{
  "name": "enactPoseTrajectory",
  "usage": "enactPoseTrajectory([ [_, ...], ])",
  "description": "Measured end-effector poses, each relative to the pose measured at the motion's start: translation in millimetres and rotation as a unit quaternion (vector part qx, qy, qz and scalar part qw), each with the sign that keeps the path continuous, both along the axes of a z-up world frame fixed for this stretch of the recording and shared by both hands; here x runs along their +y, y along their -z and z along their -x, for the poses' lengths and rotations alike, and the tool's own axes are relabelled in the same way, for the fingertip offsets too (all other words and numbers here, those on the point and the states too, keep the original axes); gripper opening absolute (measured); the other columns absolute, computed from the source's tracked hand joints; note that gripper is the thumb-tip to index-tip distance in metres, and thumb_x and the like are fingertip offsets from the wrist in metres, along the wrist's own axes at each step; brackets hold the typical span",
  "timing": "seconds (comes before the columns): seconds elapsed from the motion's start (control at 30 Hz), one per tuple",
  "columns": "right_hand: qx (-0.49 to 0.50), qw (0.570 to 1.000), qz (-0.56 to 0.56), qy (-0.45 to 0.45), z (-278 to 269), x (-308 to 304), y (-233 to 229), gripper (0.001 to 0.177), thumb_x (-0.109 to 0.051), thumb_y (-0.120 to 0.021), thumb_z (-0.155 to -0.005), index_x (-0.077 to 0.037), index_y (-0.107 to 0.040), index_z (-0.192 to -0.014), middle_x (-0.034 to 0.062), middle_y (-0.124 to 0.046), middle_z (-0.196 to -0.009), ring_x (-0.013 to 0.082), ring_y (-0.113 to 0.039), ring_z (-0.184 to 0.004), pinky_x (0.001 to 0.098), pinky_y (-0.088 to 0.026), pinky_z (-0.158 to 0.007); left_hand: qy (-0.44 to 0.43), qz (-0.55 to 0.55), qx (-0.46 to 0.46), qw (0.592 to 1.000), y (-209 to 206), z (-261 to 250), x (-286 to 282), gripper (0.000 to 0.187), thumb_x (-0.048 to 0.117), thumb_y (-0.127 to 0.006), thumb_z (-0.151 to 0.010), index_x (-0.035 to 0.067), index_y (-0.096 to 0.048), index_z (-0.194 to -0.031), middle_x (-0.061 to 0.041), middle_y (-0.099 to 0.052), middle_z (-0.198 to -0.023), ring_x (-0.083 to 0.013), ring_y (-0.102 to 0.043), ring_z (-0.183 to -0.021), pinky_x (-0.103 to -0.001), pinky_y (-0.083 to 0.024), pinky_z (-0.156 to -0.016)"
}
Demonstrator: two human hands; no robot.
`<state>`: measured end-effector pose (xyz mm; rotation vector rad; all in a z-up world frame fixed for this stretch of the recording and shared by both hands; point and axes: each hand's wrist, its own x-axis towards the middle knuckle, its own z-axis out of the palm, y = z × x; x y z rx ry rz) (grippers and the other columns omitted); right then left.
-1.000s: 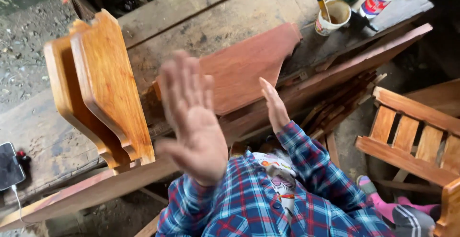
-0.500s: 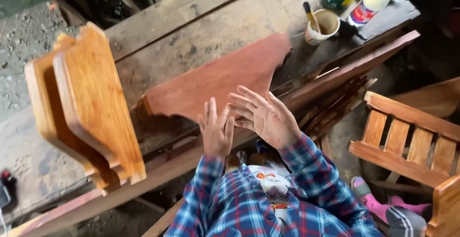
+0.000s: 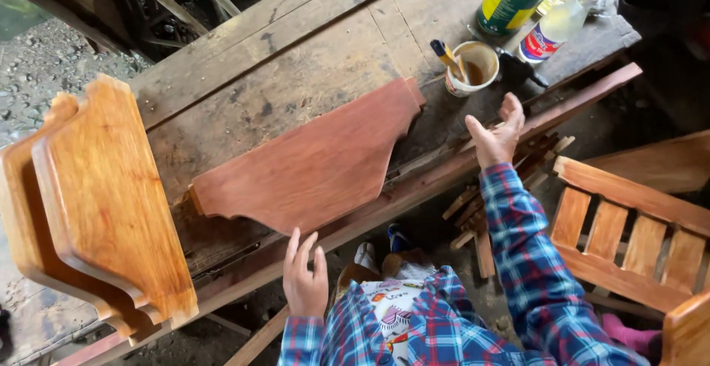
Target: The person handles a curved wooden piece, turning it over to inspect both sides. They then dip a brush into a container of varnish and apply the finish to the edges and surfaces of the wood piece.
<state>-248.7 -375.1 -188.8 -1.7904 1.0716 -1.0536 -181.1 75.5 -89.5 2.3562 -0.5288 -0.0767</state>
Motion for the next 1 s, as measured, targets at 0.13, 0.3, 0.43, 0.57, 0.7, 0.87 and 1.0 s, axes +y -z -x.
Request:
enactPoseTrajectory([
  [0.13, -0.005, 0.997, -0.069, -0.038, -35.5, -17.5, -13.7, 0.109, -0.019, -0.096, -0.074, -0.018, -0.026, -0.159, 0.0146, -0.032, -0.162, 0.0273, -0.039, -0.149, 0.0493, -0.041, -0.113, -0.030, -0.006, 0.039, 0.999, 14.0, 26.1, 17.9, 0.027, 0.017, -0.058, -0.098, 0.010, -0.073, -0.119, -0.017, -0.060, -0.142, -0.0266, -0.059, -0.130, -0.040, -0.048, -0.106],
  [0.3, -0.056, 0.998, 0.021, -0.013, -77.6, -23.6, -5.9, 0.114, -0.014, -0.103, -0.072, -0.013, -0.025, -0.155, 0.0131, -0.051, -0.150, 0.0202, -0.061, -0.130, 0.0298, -0.051, -0.110, -0.116, -0.027, 0.182, 0.976, 30.0, 59.2, 25.1, 0.027, 0.019, -0.059, -0.094, 0.016, -0.079, -0.112, -0.005, -0.069, -0.132, -0.0177, -0.073, -0.104, -0.033, -0.059, -0.088],
  [0.43, -0.128, 0.989, -0.004, -0.072, -84.2, -34.2, 6.1, 0.114, 0.005, -0.099, -0.072, -0.017, -0.024, -0.156, 0.0153, -0.058, -0.144, 0.0232, -0.065, -0.123, 0.0332, -0.056, -0.108, -0.108, -0.056, 0.268, 0.956, 6.3, 58.0, 7.2, 0.030, 0.022, -0.055, -0.096, 0.014, -0.078, -0.114, -0.005, -0.071, -0.131, -0.0203, -0.072, -0.108, -0.037, -0.060, -0.088],
  [0.57, -0.097, 0.994, 0.035, 0.028, -93.2, -38.9, 16.1, 0.092, -0.012, -0.103, -0.063, -0.010, -0.046, -0.136, 0.0124, -0.067, -0.124, 0.0224, -0.071, -0.108, 0.0316, -0.060, -0.095, -0.050, -0.117, 0.303, 0.945, -3.3, 52.4, 0.0, 0.032, 0.028, -0.053, -0.099, 0.019, -0.073, -0.121, 0.000, -0.073, -0.123, -0.0190, -0.073, -0.102, -0.039, -0.060, -0.083],
  [0.7, 0.008, 0.996, 0.053, 0.070, -75.3, -16.2, -17.6, 0.087, -0.031, -0.101, -0.063, -0.012, -0.051, -0.131, 0.0118, -0.069, -0.122, 0.0259, -0.072, -0.106, 0.0330, -0.058, -0.094, -0.039, -0.116, 0.348, 0.929, -28.4, 37.4, -16.0, 0.036, 0.033, -0.048, -0.101, 0.020, -0.068, -0.128, -0.002, -0.069, -0.129, -0.0258, -0.067, -0.113, -0.046, -0.060, -0.093],
  [0.87, -0.095, 0.992, 0.029, -0.074, -42.5, 54.9, -81.8, 0.085, -0.012, -0.095, -0.068, -0.004, -0.044, -0.136, 0.0184, -0.061, -0.129, 0.0264, -0.065, -0.112, 0.0347, -0.054, -0.101, -0.009, 0.027, 0.267, 0.963, -67.8, 11.9, -34.7, 0.035, 0.027, -0.056, -0.098, 0.015, -0.069, -0.127, -0.006, -0.077, -0.115, -0.0211, -0.075, -0.100, -0.035, -0.063, -0.085],
  [1.0, -0.143, 0.971, -0.015, -0.190, -22.1, 123.4, -115.4, 0.084, 0.001, -0.087, -0.071, -0.003, -0.039, -0.139, 0.0199, -0.058, -0.131, 0.0263, -0.062, -0.115, 0.0366, -0.052, -0.105, 0.010, 0.124, 0.294, 0.948, -127.1, -6.6, -52.2, 0.053, 0.026, -0.064, -0.091, 0.013, -0.056, -0.142, -0.007, -0.076, -0.107, -0.0181, -0.074, -0.090, -0.032, -0.063, -0.083],
])
